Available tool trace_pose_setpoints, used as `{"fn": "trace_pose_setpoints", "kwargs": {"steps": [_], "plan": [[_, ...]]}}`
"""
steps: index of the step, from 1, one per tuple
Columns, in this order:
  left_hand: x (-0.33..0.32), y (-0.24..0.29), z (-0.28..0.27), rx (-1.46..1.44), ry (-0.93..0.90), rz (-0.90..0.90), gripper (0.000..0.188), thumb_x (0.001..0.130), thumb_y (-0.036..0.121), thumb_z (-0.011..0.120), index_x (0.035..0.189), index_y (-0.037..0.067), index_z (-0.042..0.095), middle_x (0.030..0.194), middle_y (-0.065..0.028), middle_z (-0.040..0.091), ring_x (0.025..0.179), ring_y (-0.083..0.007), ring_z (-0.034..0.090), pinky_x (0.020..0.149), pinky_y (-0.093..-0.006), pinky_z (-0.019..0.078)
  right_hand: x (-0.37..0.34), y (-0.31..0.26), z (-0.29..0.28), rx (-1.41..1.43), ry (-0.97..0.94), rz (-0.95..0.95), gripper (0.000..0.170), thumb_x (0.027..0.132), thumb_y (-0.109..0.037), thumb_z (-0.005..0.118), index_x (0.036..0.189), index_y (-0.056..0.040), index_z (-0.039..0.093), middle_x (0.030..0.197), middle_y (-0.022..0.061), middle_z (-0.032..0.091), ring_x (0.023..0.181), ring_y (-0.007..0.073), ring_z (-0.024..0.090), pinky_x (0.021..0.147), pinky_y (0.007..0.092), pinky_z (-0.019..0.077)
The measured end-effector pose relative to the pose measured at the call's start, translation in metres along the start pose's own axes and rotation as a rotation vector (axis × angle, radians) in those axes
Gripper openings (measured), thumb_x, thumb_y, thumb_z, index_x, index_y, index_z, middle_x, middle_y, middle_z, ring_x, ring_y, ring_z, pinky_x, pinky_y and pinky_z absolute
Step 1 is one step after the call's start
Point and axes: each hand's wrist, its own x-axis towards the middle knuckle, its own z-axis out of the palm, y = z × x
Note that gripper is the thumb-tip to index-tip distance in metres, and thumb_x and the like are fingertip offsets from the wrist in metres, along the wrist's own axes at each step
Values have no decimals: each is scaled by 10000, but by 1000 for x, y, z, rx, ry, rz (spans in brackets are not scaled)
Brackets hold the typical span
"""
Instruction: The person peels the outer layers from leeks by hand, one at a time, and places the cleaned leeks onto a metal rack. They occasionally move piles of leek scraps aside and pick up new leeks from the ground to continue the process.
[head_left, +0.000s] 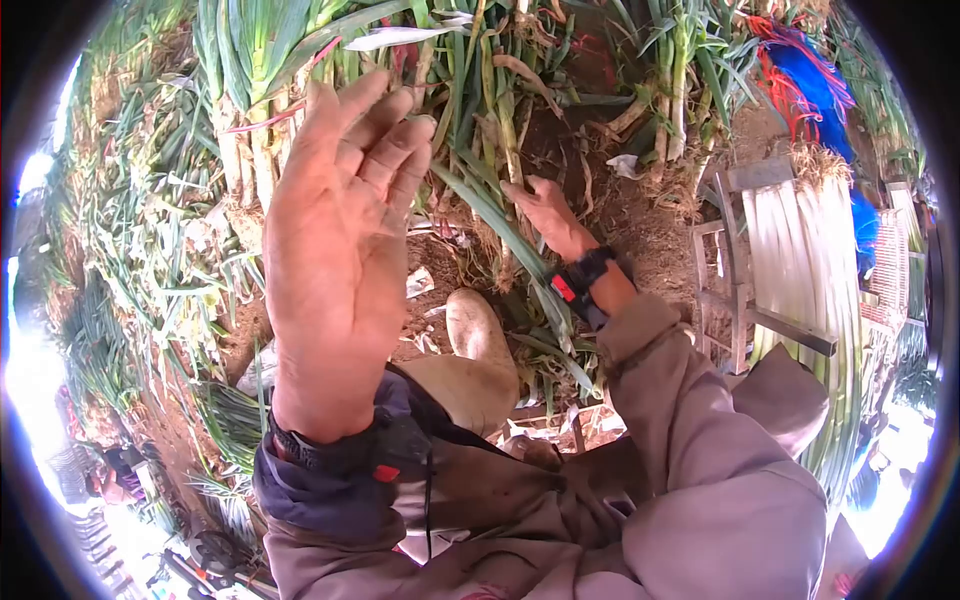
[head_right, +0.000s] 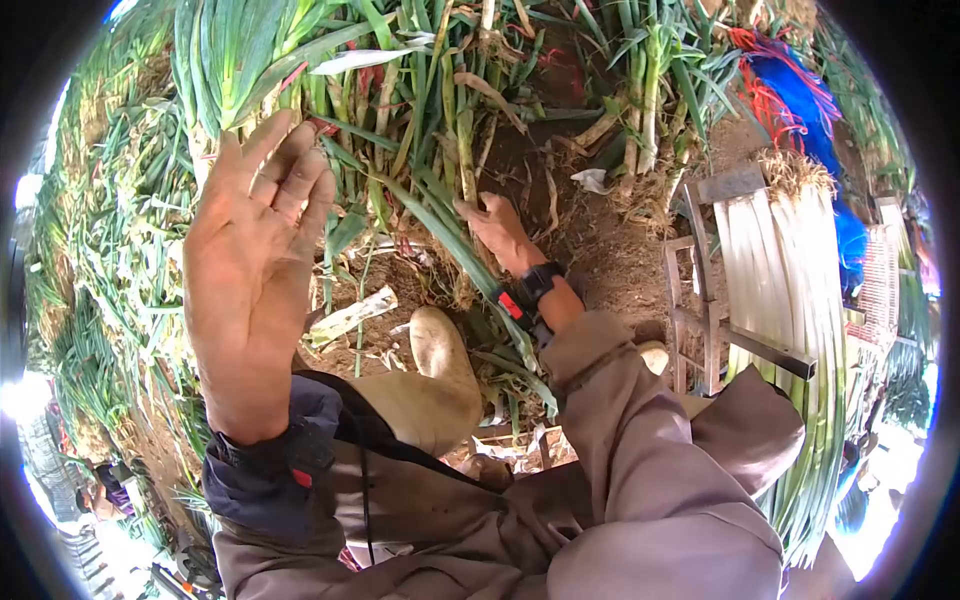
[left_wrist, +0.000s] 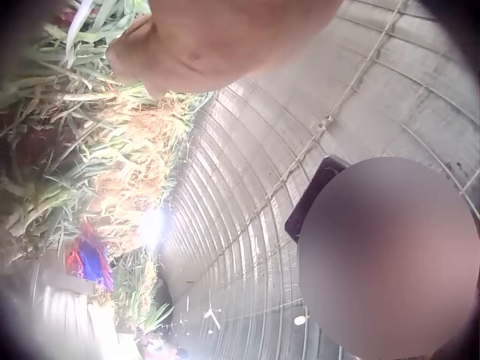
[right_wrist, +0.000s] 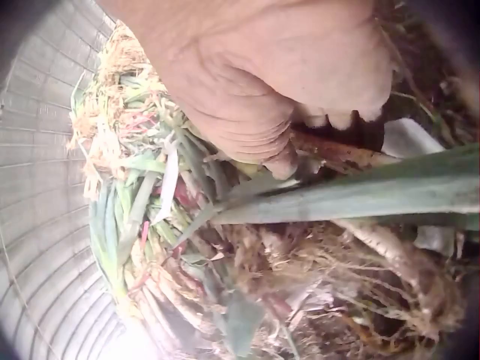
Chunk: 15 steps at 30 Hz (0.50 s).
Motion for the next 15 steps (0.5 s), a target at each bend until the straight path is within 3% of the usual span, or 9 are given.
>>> {"fn": "trace_pose_setpoints", "kwargs": {"steps": [3, 5, 7, 8, 10, 13, 15], "plan": [[-5, 5, 8, 22, 9, 40, 452, 1034, 332, 565, 1270, -54, 586, 1126, -124, 634, 1068, -209, 618, 1038, -342, 483, -42, -64, -24, 228, -64, 134, 423, 998, -341, 616, 1072, 75, 629, 868, 109, 629, 740, 125, 578, 659, 326, 474], [2, -5, 9, 21, 11, 21, 388, 1013, 312, 606, 1223, -14, 611, 1087, -95, 654, 1015, -190, 638, 977, -330, 503, -77, -66, -25, 357, -30, 245, 403, 985, -323, 635, 1037, 76, 644, 837, 78, 636, 703, 125, 578, 637, 318, 483], [9, -14, 12, 18, 10, 3, 325, 992, 292, 647, 1177, 25, 637, 1047, -67, 673, 961, -172, 658, 915, -317, 524, -110, -15, -8, 134, -166, 367, 361, 971, -287, 647, 1010, 72, 661, 822, 70, 666, 672, 124, 588, 638, 305, 506], [10, -16, 15, 2, 40, -29, 308, 980, 276, 665, 1168, 33, 637, 1015, -60, 673, 932, -169, 665, 899, -318, 529, -125, -18, -5, 130, -157, 353, 361, 971, -287, 647, 1010, 72, 661, 822, 70, 666, 672, 124, 588, 638, 305, 506], [16, -20, 20, -9, 57, -55, 293, 968, 259, 683, 1160, 41, 638, 983, -52, 673, 904, -165, 671, 883, -319, 534, -148, -29, 1, 460, -114, 450, 326, 954, -266, 665, 988, 58, 683, 820, 71, 692, 688, 125, 614, 646, 304, 514], [21, -27, 23, 22, 105, -74, 282, 962, 254, 690, 1143, 45, 632, 958, -45, 668, 855, -165, 685, 823, -312, 552, -130, -73, -23, 404, -35, 275, 297, 952, -258, 666, 972, 38, 690, 834, 68, 704, 704, 125, 632, 658, 307, 513], [27, -30, 26, 110, 191, -53, 287, 969, 247, 678, 1166, 52, 605, 954, -40, 663, 820, -158, 690, 764, -297, 559, -127, -139, -55, 520, -20, 200, 310, 960, -281, 665, 967, 28, 691, 809, 49, 692, 688, 111, 624, 626, 298, 496]]}}
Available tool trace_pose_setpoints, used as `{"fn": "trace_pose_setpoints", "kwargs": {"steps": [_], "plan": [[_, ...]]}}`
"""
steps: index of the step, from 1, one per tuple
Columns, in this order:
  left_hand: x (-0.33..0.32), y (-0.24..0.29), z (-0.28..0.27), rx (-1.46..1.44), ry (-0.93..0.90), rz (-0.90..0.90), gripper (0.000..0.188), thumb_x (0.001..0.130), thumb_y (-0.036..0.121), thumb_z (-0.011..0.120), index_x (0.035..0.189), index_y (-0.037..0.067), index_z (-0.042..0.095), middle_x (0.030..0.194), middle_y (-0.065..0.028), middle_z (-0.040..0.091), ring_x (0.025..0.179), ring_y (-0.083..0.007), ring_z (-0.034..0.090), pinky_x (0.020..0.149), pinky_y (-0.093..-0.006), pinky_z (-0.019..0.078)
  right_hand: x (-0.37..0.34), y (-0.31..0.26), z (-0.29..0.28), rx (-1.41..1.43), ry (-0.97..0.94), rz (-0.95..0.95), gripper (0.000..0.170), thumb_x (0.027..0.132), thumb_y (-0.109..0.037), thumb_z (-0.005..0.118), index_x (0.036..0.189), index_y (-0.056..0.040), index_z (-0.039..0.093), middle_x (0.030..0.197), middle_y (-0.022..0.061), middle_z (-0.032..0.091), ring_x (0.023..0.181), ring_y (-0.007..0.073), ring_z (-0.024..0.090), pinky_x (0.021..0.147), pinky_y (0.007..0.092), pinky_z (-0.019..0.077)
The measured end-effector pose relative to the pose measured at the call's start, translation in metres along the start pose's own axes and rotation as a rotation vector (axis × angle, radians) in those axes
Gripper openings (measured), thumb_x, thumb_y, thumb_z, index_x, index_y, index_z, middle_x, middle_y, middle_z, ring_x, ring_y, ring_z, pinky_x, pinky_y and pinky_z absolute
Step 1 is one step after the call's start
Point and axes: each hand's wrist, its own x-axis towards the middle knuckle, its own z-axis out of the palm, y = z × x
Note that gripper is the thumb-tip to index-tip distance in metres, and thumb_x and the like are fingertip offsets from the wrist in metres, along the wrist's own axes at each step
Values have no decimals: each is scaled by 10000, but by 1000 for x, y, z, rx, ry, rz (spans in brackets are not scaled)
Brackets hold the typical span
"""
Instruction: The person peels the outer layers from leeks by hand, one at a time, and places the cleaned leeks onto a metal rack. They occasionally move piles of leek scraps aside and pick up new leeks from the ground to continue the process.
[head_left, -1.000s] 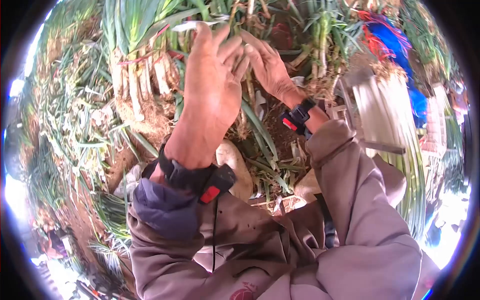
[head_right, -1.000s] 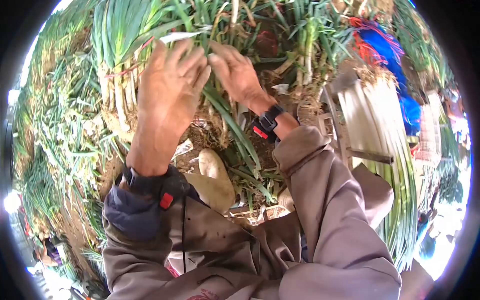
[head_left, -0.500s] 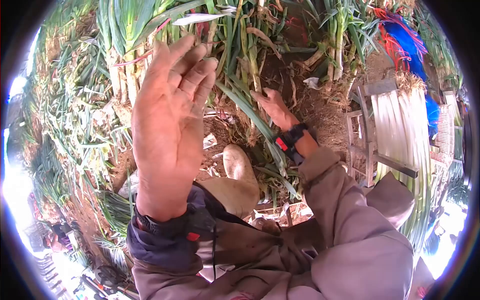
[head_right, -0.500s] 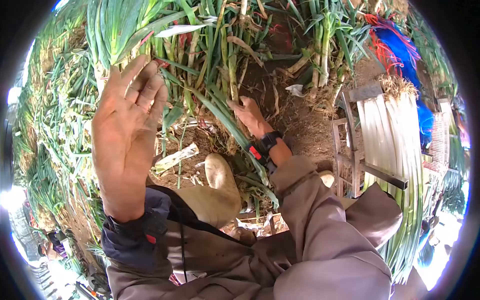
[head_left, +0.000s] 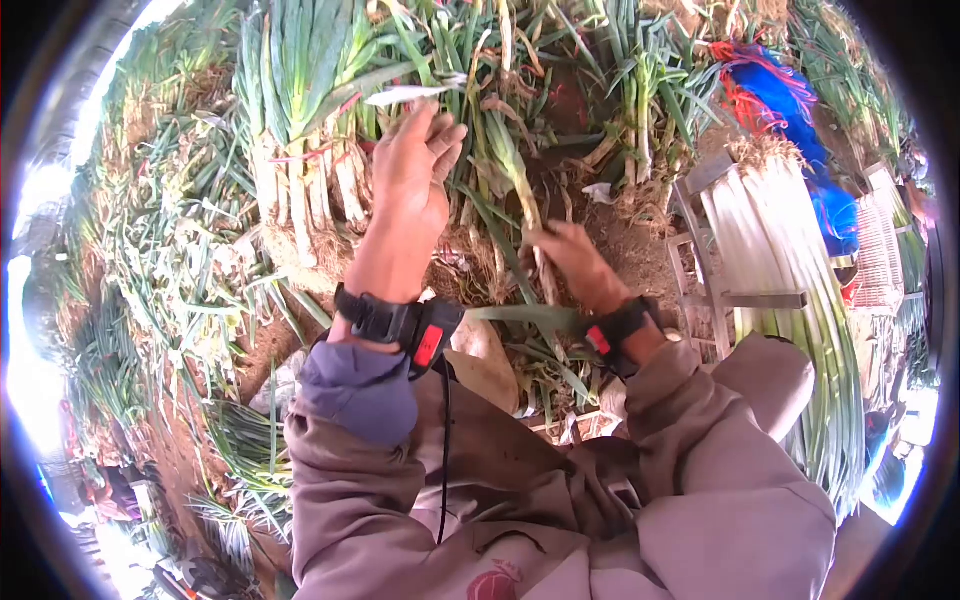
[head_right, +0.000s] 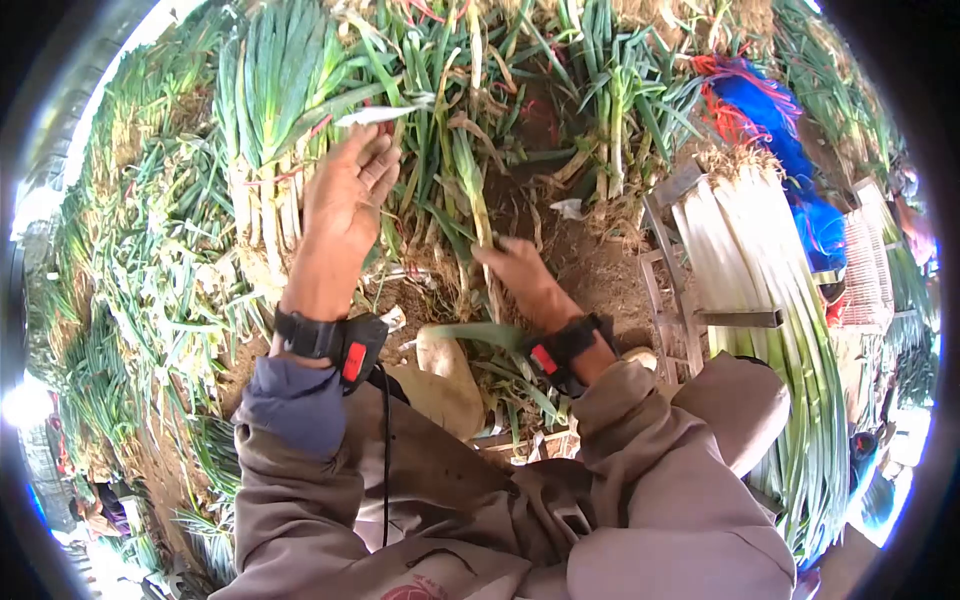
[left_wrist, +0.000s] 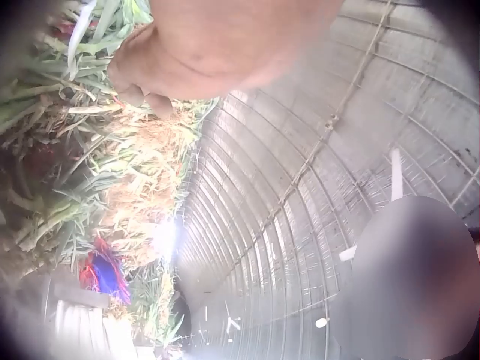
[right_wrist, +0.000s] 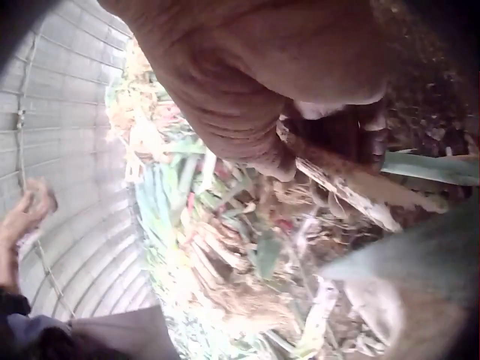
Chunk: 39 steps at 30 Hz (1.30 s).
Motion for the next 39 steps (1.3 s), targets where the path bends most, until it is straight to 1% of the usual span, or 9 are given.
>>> {"fn": "trace_pose_setpoints", "kwargs": {"steps": [7, 11, 18, 22, 24, 28, 33, 36, 39], "plan": [[32, -35, -15, 137, -58, -129, 512, 1022, 360, 576, 1335, -28, 458, 1020, -88, 621, 851, -183, 661, 811, -337, 565, -89, -140, 28, 29, -54, -151, 375, 1004, -348, 620, 961, 23, 662, 784, 46, 673, 699, 95, 623, 629, 250, 491], [24, -47, -16, -4, -274, -223, 519, 1032, 361, 560, 1327, -56, 466, 1050, -131, 637, 898, -224, 656, 876, -389, 559, -113, -122, 48, -32, -133, -199, 362, 1010, -315, 625, 1128, 27, 628, 867, 45, 680, 787, 84, 609, 689, 260, 491], [27, -8, -1, -206, -186, -3, 247, 976, 159, 661, 1134, -27, 621, 1004, -140, 694, 876, -189, 692, 740, -380, 613, -93, -79, 47, -565, -124, -503, 431, 1017, -287, 608, 1301, 34, 564, 1113, 130, 692, 969, 195, 644, 859, 355, 507], [33, 1, -16, -303, -350, 65, 241, 916, 178, 748, 1071, 16, 661, 967, -97, 692, 867, -204, 673, 827, -364, 569, -57, -38, 33, -690, -90, -250, 469, 1008, -310, 607, 1315, 34, 526, 1069, 259, 686, 957, 360, 683, 836, 426, 520], [31, -1, -20, -231, -452, 155, 234, 928, 186, 741, 1100, 43, 670, 1007, -57, 705, 894, -180, 674, 822, -357, 555, -45, -46, 35, -796, -51, -216, 477, 992, -318, 633, 1287, 50, 557, 1026, 262, 697, 915, 319, 702, 814, 406, 527], [14, 3, -8, -291, -511, 153, 262, 916, 133, 744, 1148, 41, 665, 1021, -25, 707, 905, -139, 670, 827, -313, 556, -7, -113, 57, -557, 253, -704, 437, 940, -299, 705, 1171, 70, 657, 902, 212, 707, 813, 224, 684, 744, 356, 531], [18, 18, -11, -324, -430, 273, 309, 907, 149, 754, 1191, 76, 657, 1048, -23, 716, 931, -153, 679, 856, -328, 571, -11, -147, 75, -394, 147, -498, 246, 904, -177, 711, 993, 46, 659, 822, 139, 692, 736, 166, 645, 692, 324, 523], [26, 29, -22, -369, -368, 307, 332, 895, 157, 768, 1197, 82, 654, 1042, -20, 716, 943, -156, 676, 853, -331, 572, -14, -95, 69, -579, 105, -616, 232, 903, -176, 711, 1018, 19, 661, 759, 110, 676, 675, 161, 632, 661, 325, 520], [42, 39, -42, -366, -314, 354, 290, 918, 168, 743, 1169, 90, 619, 1018, -27, 686, 906, -196, 672, 790, -370, 597, -36, -27, 48, -683, -68, -276, 264, 922, -242, 696, 1017, 4, 685, 913, 132, 710, 787, 173, 649, 716, 341, 523]]}}
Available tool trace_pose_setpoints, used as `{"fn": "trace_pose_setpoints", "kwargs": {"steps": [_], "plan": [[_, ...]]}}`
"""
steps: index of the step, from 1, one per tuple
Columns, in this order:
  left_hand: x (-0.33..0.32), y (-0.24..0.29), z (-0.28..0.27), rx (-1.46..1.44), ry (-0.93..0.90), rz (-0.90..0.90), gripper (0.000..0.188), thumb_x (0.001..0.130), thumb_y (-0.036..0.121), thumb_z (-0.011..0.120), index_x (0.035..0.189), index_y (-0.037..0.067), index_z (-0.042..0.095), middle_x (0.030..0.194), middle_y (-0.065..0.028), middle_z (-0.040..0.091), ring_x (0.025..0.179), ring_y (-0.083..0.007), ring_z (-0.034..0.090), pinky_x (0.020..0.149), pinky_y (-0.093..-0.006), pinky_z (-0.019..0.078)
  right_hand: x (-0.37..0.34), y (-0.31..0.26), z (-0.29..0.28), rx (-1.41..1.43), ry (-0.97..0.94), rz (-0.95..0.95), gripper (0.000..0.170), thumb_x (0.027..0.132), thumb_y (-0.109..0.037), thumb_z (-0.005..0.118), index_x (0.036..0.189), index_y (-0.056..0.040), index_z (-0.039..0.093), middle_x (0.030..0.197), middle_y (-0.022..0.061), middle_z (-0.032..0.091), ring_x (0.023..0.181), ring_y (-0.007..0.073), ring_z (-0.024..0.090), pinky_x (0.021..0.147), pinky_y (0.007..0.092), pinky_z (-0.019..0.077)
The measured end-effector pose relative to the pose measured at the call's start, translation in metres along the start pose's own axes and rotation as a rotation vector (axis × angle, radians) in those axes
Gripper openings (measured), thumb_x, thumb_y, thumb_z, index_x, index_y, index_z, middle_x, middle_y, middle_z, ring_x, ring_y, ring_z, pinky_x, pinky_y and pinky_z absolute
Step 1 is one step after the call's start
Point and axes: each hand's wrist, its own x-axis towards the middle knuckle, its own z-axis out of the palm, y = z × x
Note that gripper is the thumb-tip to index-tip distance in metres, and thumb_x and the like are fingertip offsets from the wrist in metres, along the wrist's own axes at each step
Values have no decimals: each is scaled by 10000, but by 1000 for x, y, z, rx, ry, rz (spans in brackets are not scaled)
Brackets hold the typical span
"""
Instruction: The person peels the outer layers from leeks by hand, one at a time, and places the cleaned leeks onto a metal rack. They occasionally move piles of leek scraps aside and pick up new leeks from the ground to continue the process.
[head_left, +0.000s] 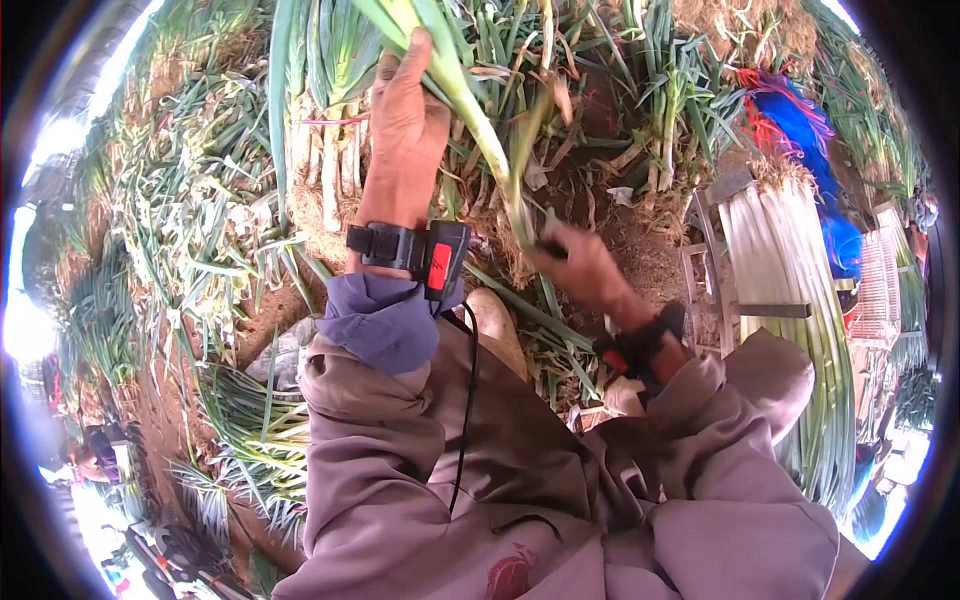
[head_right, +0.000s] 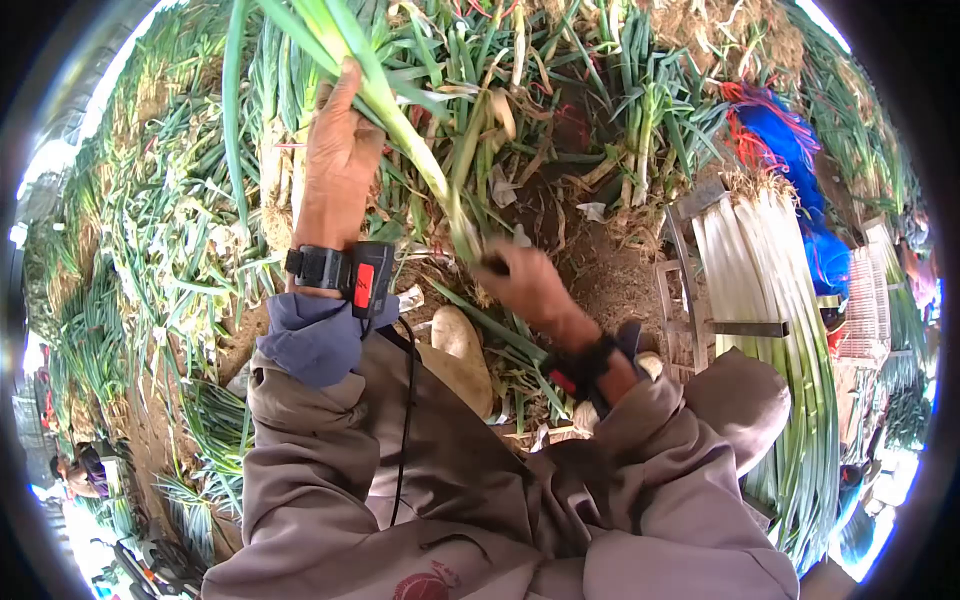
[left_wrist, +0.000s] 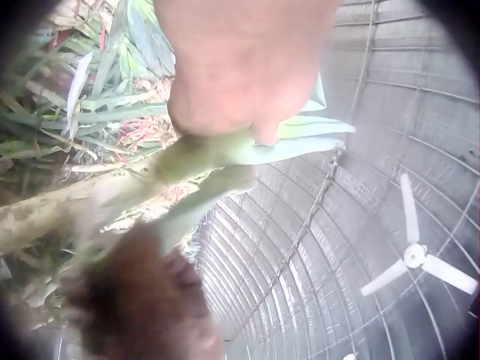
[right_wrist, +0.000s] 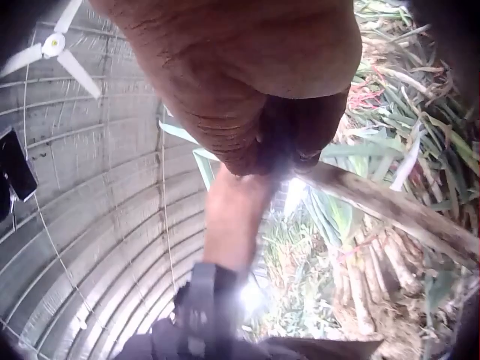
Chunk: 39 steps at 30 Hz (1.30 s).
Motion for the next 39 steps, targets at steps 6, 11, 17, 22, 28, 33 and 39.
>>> {"fn": "trace_pose_setpoints", "kwargs": {"steps": [6, 11, 17, 22, 28, 33, 39], "plan": [[2, 13, -9, -50, -7, 38, 299, 901, 84, 747, 1167, 100, 610, 1010, -33, 680, 896, -188, 665, 790, -361, 590, -77, 178, 45, -486, -427, 144, 406, 895, -304, 681, 1221, -67, 630, 1096, 216, 687, 968, 419, 664, 859, 494, 521], [-2, -15, 9, 120, 3, 43, 338, 898, -7, 695, 1205, 7, 554, 1096, -176, 675, 930, -340, 717, 852, -486, 610, 2, 8, -27, -228, 470, -183, 336, 921, -222, 680, 1194, -31, 634, 1088, 180, 666, 1008, 380, 644, 873, 439, 523], [-20, -49, 11, 169, 14, -215, 294, 903, 0, 670, 1186, -16, 593, 1100, -162, 677, 925, -300, 700, 833, -438, 577, 64, -66, -40, -564, 557, -671, 373, 829, -164, 739, 1150, -44, 592, 1102, 146, 612, 1023, 350, 617, 847, 421, 535], [-24, -45, 13, 238, -2, -308, 294, 899, 31, 671, 1183, 45, 598, 1033, -80, 666, 879, -211, 656, 782, -375, 548, 85, -34, -23, -430, 510, -473, 317, 853, -143, 746, 1117, -34, 608, 1058, 171, 653, 983, 332, 663, 854, 392, 543], [-17, -55, 7, 49, -92, -340, 263, 949, 86, 628, 1203, 19, 612, 1081, -113, 690, 1027, -248, 675, 904, -385, 528, 94, -50, -54, 30, 424, -254, 309, 874, -180, 756, 1094, 14, 658, 978, 183, 710, 866, 236, 690, 811, 367, 528], [-21, -73, 6, -7, -104, -381, 289, 1009, 225, 619, 1217, 24, 610, 1098, -105, 677, 982, -233, 675, 875, -393, 546, 95, -58, -67, 191, 275, -311, 286, 848, -139, 806, 1040, 26, 673, 898, 70, 713, 801, 100, 601, 724, 288, 509], [-28, -64, 27, -90, -118, -272, 285, 975, 183, 673, 1212, 38, 608, 1082, -65, 674, 967, -191, 662, 847, -351, 576, 88, -64, -72, 623, 83, -202, 223, 832, -123, 818, 977, -11, 690, 902, 26, 686, 837, 81, 592, 772, 247, 488]]}}
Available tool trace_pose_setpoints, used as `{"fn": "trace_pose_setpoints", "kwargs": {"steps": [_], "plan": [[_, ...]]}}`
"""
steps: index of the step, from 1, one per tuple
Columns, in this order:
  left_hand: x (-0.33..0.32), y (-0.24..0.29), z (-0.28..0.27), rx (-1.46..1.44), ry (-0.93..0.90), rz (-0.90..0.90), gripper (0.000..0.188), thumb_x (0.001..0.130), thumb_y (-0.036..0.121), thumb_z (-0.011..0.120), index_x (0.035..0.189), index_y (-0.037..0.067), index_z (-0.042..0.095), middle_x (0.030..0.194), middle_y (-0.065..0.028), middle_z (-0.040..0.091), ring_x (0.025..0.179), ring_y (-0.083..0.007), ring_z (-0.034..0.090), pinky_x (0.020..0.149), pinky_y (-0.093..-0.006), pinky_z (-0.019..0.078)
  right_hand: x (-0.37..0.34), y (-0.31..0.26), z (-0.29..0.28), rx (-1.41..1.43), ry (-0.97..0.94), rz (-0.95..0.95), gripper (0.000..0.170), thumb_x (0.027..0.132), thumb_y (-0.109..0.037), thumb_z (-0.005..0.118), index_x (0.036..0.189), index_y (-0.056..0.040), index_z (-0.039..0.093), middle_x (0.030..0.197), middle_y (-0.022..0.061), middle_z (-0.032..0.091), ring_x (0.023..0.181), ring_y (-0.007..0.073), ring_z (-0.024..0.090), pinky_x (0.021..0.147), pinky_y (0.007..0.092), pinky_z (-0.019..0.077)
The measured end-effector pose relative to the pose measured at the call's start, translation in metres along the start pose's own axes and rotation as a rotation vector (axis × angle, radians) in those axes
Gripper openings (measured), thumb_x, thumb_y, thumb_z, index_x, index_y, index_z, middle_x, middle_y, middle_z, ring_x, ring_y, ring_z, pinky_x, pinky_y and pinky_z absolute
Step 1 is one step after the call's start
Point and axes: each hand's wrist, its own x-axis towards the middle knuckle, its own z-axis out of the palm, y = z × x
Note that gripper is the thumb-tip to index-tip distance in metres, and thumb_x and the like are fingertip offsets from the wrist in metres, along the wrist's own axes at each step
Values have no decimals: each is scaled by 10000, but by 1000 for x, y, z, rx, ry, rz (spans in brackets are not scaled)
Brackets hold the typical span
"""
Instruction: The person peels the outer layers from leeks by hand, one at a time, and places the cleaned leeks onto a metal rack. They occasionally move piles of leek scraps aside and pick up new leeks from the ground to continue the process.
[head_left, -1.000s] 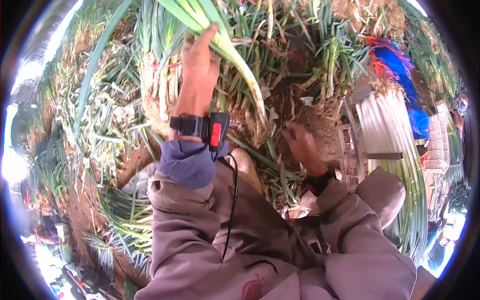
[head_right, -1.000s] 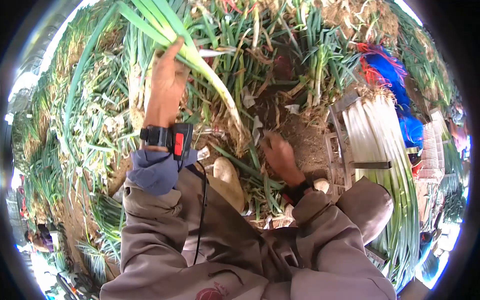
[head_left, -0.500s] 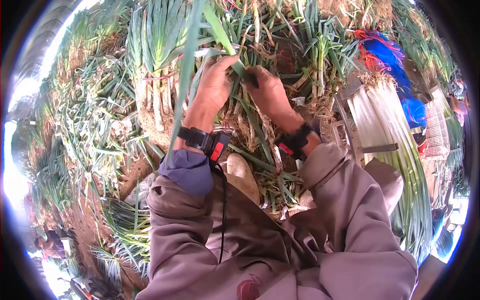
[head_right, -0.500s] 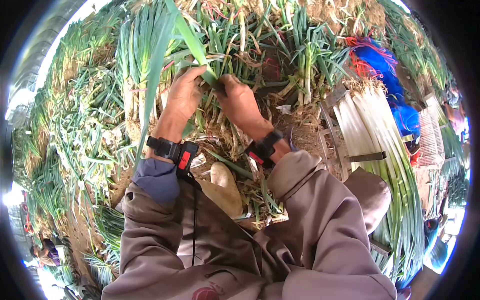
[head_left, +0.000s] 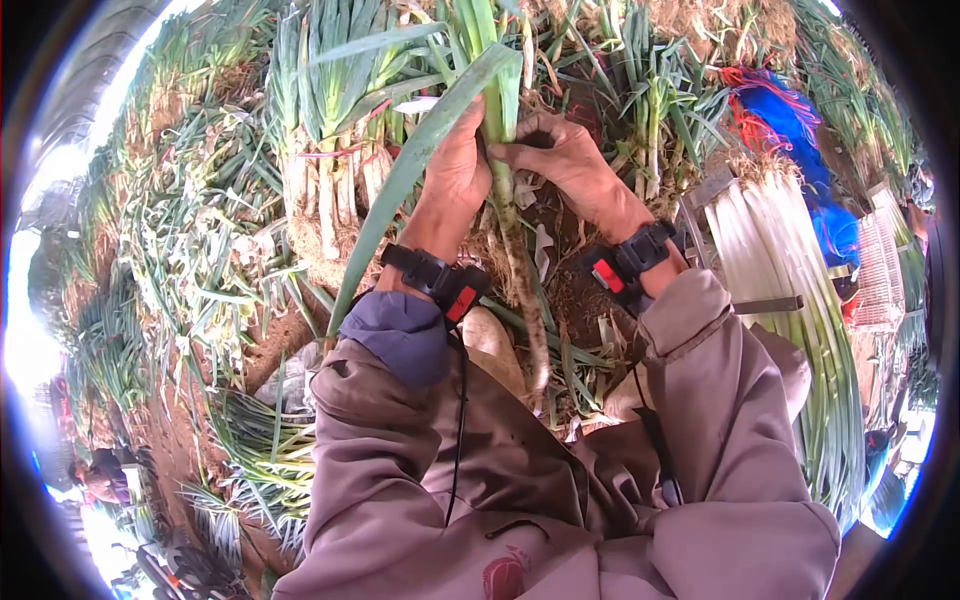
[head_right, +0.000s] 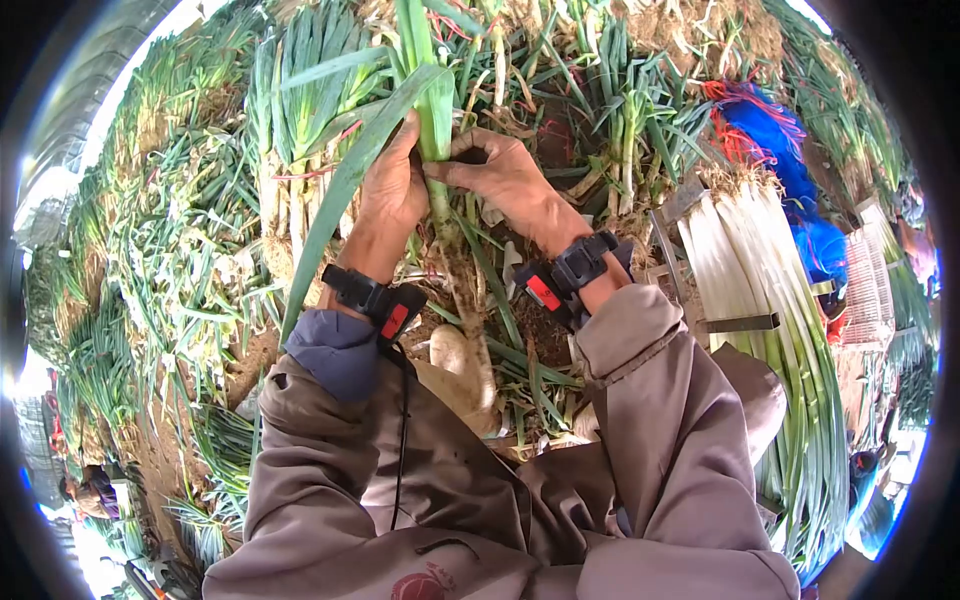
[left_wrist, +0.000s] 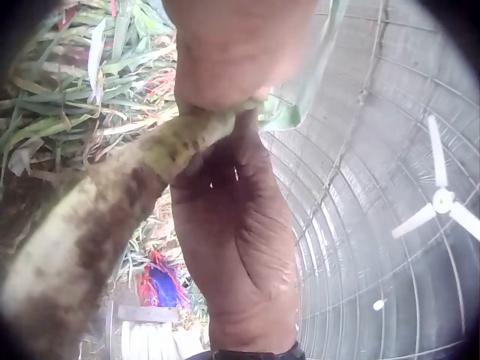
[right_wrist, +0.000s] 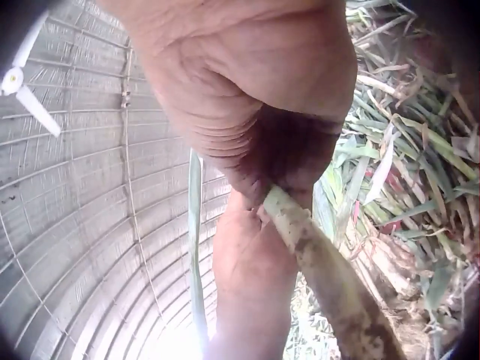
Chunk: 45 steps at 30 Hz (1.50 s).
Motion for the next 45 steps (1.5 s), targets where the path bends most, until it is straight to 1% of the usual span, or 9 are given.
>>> {"fn": "trace_pose_setpoints", "kwargs": {"steps": [8, 14, 16, 19, 21, 24, 29, 37, 45], "plan": [[1, 5, -4, -22, 161, 248, 355, 927, 96, 716, 1225, 14, 542, 1004, -125, 686, 801, -232, 687, 722, -392, 613, -15, 5, 20, -289, 155, -263, 162, 878, -116, 758, 967, -8, 677, 879, 30, 671, 788, 65, 576, 724, 235, 475], [15, 50, -56, 64, -144, 148, 237, 967, 97, 663, 1191, 49, 602, 1074, -120, 666, 911, -219, 667, 786, -335, 584, -49, -2, 8, 381, 101, 161, 171, 938, -80, 677, 1066, 23, 627, 842, 39, 665, 614, 87, 567, 558, 233, 450], [2, 56, -40, -13, 45, 189, 197, 970, 99, 657, 1160, 56, 625, 1015, -108, 671, 884, -219, 667, 738, -329, 577, -70, 16, -12, 318, 152, 196, 146, 934, -86, 673, 1011, 23, 612, 862, 78, 684, 611, 95, 576, 559, 232, 475], [1, 61, -42, 9, -29, 215, 202, 966, 96, 661, 1164, 72, 630, 970, -93, 674, 858, -215, 669, 703, -328, 570, -123, 75, -45, -254, 96, 524, 185, 891, -167, 681, 953, 1, 637, 933, 156, 714, 683, 202, 642, 629, 326, 532], [-1, 65, -38, 69, 31, 212, 199, 957, 116, 681, 1150, 84, 643, 976, -93, 681, 851, -218, 668, 698, -337, 569, -188, 209, -92, -1087, -218, 477, 419, 791, -280, 682, 1062, 37, 636, 1002, 263, 671, 934, 447, 637, 864, 514, 500], [4, 65, -25, 185, 131, 263, 236, 985, 211, 658, 1187, 93, 624, 997, -101, 685, 849, -224, 662, 709, -350, 561, -251, 295, -121, -1218, -599, 339, 403, 808, -265, 664, 1098, 16, 653, 989, 261, 662, 988, 449, 628, 857, 517, 483], [5, 47, -6, 119, 118, 155, 386, 1053, 410, 498, 1285, 104, 542, 1088, -107, 662, 886, -222, 628, 789, -367, 525, -134, 96, -37, -633, 122, 271, 348, 997, -254, 577, 1153, 50, 644, 987, 231, 691, 870, 258, 673, 781, 406, 515], [-6, 25, 3, 24, 16, 113, 328, 972, 249, 677, 1243, 97, 569, 1039, -92, 641, 931, -225, 624, 817, -379, 543, -18, 3, 14, -575, 72, -209, 349, 915, -250, 707, 1141, 15, 692, 996, 183, 730, 879, 223, 700, 832, 335, 527], [-13, 27, 1, 39, -13, 2, 266, 958, 217, 703, 1118, 13, 649, 963, -77, 658, 832, -194, 644, 780, -333, 556, -13, 1, 10, -482, 39, -20, 251, 856, -193, 755, 993, 16, 726, 810, 76, 701, 741, 112, 598, 725, 303, 510]]}}
